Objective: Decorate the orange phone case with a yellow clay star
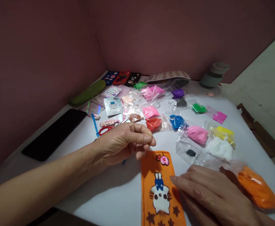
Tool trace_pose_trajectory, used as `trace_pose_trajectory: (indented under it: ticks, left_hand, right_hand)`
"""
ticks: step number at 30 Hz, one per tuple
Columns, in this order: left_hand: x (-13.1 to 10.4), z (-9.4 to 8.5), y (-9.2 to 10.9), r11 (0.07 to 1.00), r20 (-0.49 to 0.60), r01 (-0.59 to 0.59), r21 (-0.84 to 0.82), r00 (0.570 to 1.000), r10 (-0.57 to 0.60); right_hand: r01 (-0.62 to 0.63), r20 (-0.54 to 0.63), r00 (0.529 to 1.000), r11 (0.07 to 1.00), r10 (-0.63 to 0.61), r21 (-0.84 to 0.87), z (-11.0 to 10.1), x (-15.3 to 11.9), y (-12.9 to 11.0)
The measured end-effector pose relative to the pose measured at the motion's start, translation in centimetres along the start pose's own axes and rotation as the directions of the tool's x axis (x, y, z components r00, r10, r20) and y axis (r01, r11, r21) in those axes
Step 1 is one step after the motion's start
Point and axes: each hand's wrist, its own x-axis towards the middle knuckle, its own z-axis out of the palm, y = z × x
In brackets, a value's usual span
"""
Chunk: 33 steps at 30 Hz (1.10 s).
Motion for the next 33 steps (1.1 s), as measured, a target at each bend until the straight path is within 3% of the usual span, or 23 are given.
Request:
trace_pose_trajectory:
  ticks: [10,14,15,17,20,25,29,33]
  left_hand:
    - [0.1,-0.9,-0.1,0.999,-0.035,-0.041,0.013,0.999,0.042]
    - [0.2,-1.1,0.0,0.998,-0.059,-0.063,0.017,0.996,0.064]
    - [0.3,-1.1,0.1,0.998,-0.066,-0.068,0.019,0.995,0.069]
    - [0.3,-1.3,0.1,0.997,-0.082,-0.078,0.023,0.993,0.08]
    - [0.3,-1.6,0.1,0.996,-0.092,-0.087,0.027,0.992,0.089]
    - [0.5,-1.7,0.1,0.997,-0.079,-0.078,0.016,0.994,0.079]
    - [0.5,-1.7,0.1,0.998,-0.067,-0.066,-0.001,0.996,0.066]
    - [0.4,-1.6,0.0,0.999,-0.069,-0.037,-0.011,0.997,0.036]
  right_hand:
    - [0.021,-0.031,0.999,1.0,-0.022,-0.011,-0.7,0.5,0.5]
    - [-0.063,-0.072,0.996,0.989,0.053,-0.136,-1.6,-1.0,1.3]
    - [-0.118,-0.129,0.987,0.981,0.099,-0.156,-1.8,-1.4,1.6]
    - [0.004,-0.004,1.0,0.986,-0.005,-0.167,-2.2,-2.2,2.5]
    - [0.053,0.079,0.996,0.991,-0.044,-0.123,-2.5,-2.7,3.5]
    - [0.005,0.013,1.0,0.995,-0.003,-0.101,-2.1,-2.2,2.8]
    - [-0.222,-0.117,0.969,0.975,0.218,-0.022,-1.6,-1.7,2.0]
    - [-0.255,-0.103,0.961,0.967,0.256,0.019,-1.3,-1.9,1.9]
